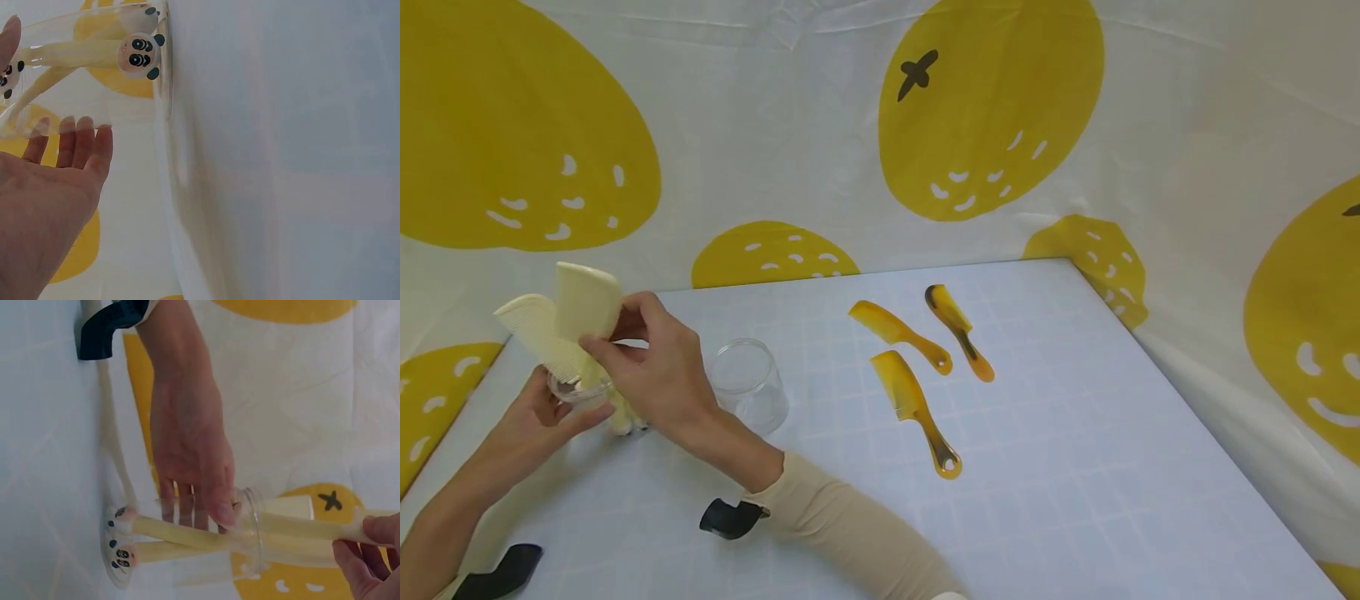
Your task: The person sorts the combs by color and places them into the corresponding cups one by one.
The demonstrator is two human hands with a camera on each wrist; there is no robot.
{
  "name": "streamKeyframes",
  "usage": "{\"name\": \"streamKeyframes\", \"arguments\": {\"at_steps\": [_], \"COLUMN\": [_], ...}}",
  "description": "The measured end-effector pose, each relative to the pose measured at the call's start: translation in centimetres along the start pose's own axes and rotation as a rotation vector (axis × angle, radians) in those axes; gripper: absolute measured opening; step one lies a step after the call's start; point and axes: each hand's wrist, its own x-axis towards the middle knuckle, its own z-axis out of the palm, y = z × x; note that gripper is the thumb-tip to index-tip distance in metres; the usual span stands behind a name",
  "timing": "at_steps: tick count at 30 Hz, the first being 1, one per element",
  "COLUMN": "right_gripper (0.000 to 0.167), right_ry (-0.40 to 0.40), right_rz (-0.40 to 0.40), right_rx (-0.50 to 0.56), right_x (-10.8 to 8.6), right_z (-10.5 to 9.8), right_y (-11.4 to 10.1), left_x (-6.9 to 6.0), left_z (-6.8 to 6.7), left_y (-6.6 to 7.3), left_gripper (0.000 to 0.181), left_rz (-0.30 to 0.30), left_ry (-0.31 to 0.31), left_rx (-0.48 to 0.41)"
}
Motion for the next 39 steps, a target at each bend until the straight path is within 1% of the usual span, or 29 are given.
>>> {"name": "streamKeyframes", "arguments": {"at_steps": [3,5,9,13,16,20,22,24,26,29,31,37,39], "right_gripper": [0.031,0.031,0.03,0.03,0.029,0.027,0.025,0.022,0.02,0.02,0.022,0.028,0.028], "right_ry": [-0.044,-0.069,-0.115,-0.171,-0.207,-0.24,-0.254,-0.267,-0.274,-0.274,-0.266,-0.252,-0.256], "right_rz": [-0.014,-0.019,-0.015,-0.035,-0.053,-0.05,-0.043,-0.03,-0.022,-0.026,-0.034,-0.045,-0.053], "right_rx": [-0.025,-0.023,-0.052,-0.146,-0.202,-0.22,-0.236,-0.257,-0.27,-0.284,-0.302,-0.335,-0.328], "right_x": [-0.2,-0.3,-0.5,-0.6,-0.7,-0.9,-0.9,-0.9,-0.9,-0.8,-0.8,-1.0,-1.1], "right_z": [0.3,0.4,0.7,0.8,0.9,0.9,0.9,0.9,0.9,0.8,0.8,0.0,-0.5], "right_y": [0.2,0.3,0.6,0.8,1.1,1.4,1.5,1.6,1.7,1.6,1.5,0.8,0.4], "left_x": [0.0,-0.1,-0.2,-0.2,-0.2,-0.2,-0.1,-0.1,-0.1,-0.1,-0.1,-0.1,0.0], "left_z": [0.0,0.0,-0.1,-0.2,-0.1,0.1,0.2,0.2,0.1,0.0,0.0,0.1,0.1], "left_y": [0.0,0.0,0.0,-0.1,-0.1,0.0,0.1,0.1,0.1,0.0,0.0,-0.1,0.0], "left_gripper": [0.083,0.081,0.079,0.084,0.088,0.09,0.09,0.088,0.085,0.083,0.085,0.09,0.09], "left_rz": [0.021,0.027,0.017,0.023,0.045,0.091,0.103,0.097,0.079,0.043,0.032,0.016,0.02], "left_ry": [0.001,0.002,-0.003,-0.01,-0.005,0.004,0.007,0.005,0.002,0.001,0.002,0.007,0.012], "left_rx": [-0.001,0.004,0.008,0.011,0.012,-0.004,-0.005,-0.004,0.004,0.009,0.003,-0.029,-0.017]}}
